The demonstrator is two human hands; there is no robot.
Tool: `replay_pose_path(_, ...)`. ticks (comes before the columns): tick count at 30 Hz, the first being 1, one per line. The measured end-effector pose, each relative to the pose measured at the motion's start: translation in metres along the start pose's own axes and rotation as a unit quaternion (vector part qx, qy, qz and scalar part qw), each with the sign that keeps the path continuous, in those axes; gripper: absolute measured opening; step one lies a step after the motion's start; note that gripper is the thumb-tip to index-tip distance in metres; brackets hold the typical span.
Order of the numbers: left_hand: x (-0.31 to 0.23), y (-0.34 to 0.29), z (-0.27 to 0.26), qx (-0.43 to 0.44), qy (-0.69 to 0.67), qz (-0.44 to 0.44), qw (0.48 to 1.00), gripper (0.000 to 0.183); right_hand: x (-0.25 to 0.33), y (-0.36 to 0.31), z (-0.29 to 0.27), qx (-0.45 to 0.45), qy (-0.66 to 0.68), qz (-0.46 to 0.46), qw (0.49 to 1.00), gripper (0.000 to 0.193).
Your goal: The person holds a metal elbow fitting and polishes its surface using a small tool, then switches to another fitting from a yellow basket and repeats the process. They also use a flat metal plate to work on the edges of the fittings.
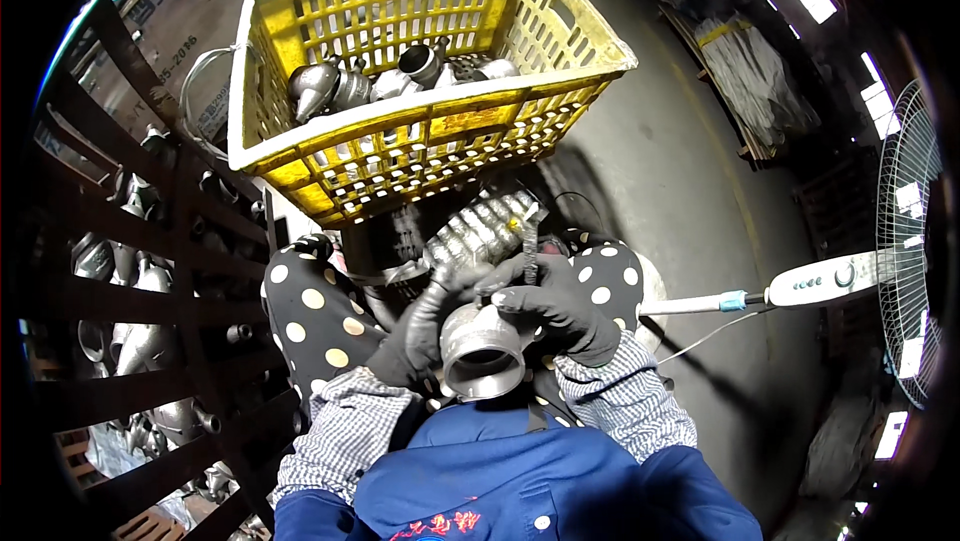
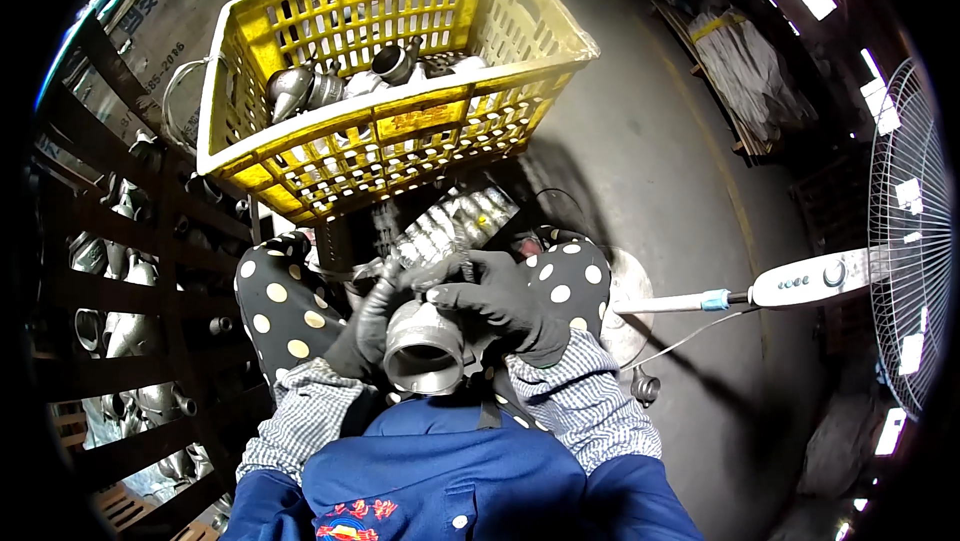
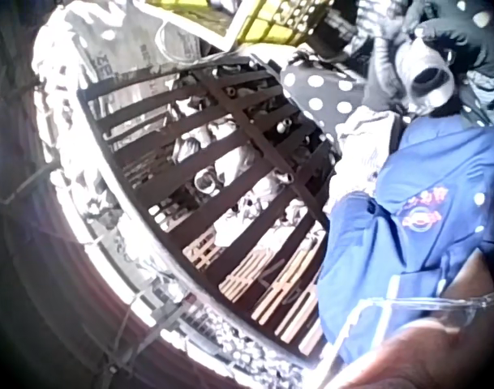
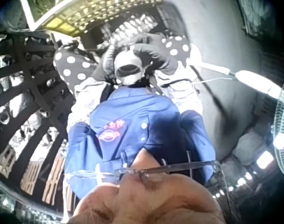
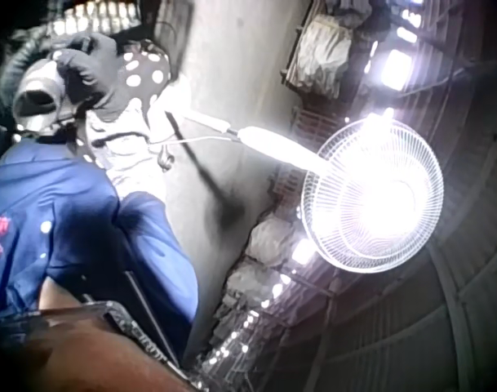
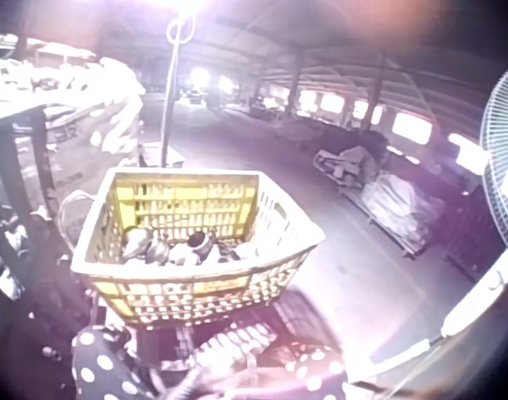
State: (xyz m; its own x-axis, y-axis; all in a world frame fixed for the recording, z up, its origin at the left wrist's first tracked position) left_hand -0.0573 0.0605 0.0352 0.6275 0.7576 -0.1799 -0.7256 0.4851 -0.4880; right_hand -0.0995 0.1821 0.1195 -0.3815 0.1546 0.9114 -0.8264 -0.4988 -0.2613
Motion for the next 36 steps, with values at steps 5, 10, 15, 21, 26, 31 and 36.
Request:
replay_pose_path(5, 0.007, 0.009, -0.029, 0.105, -0.194, -0.122, 0.968, 0.050, -0.023, 0.020, -0.009, -0.158, -0.057, 0.037, 0.985, 0.025)
replay_pose_path(10, -0.011, 0.020, -0.067, 0.018, -0.260, 0.100, 0.960, 0.045, -0.033, 0.002, -0.020, -0.283, -0.018, 0.030, 0.958, 0.024)
replay_pose_path(15, -0.020, 0.019, -0.059, 0.055, -0.269, 0.122, 0.954, 0.055, -0.058, -0.032, -0.008, -0.251, 0.002, 0.065, 0.966, 0.025)
replay_pose_path(21, -0.013, 0.026, -0.089, 0.035, -0.195, 0.127, 0.972, 0.056, -0.077, -0.041, 0.025, -0.152, -0.090, 0.079, 0.981, 0.034)
replay_pose_path(26, -0.012, 0.023, -0.073, 0.043, -0.254, 0.101, 0.961, 0.059, -0.070, -0.036, 0.029, -0.158, -0.071, -0.010, 0.985, 0.036)
replay_pose_path(31, -0.013, 0.018, -0.061, -0.013, -0.231, 0.108, 0.967, 0.066, -0.059, -0.038, 0.024, -0.178, -0.036, 0.038, 0.983, 0.035)
replay_pose_path(36, -0.007, 0.022, -0.064, -0.008, -0.198, 0.083, 0.977, 0.075, -0.057, -0.037, 0.026, -0.157, -0.051, 0.004, 0.986, 0.034)
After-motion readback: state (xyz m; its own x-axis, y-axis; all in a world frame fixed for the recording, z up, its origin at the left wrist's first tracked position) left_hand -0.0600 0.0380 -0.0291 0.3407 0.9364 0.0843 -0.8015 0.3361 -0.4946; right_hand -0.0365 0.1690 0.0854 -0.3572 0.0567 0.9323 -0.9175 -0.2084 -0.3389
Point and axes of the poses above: each hand's wrist, its own y-axis towards the middle knuckle, its own z-axis out of the palm, x = y × z, the point moved 5 cm from there along y, towards the middle knuckle, and after that the axes turned 5 degrees about -x, right-handed, at the moved point
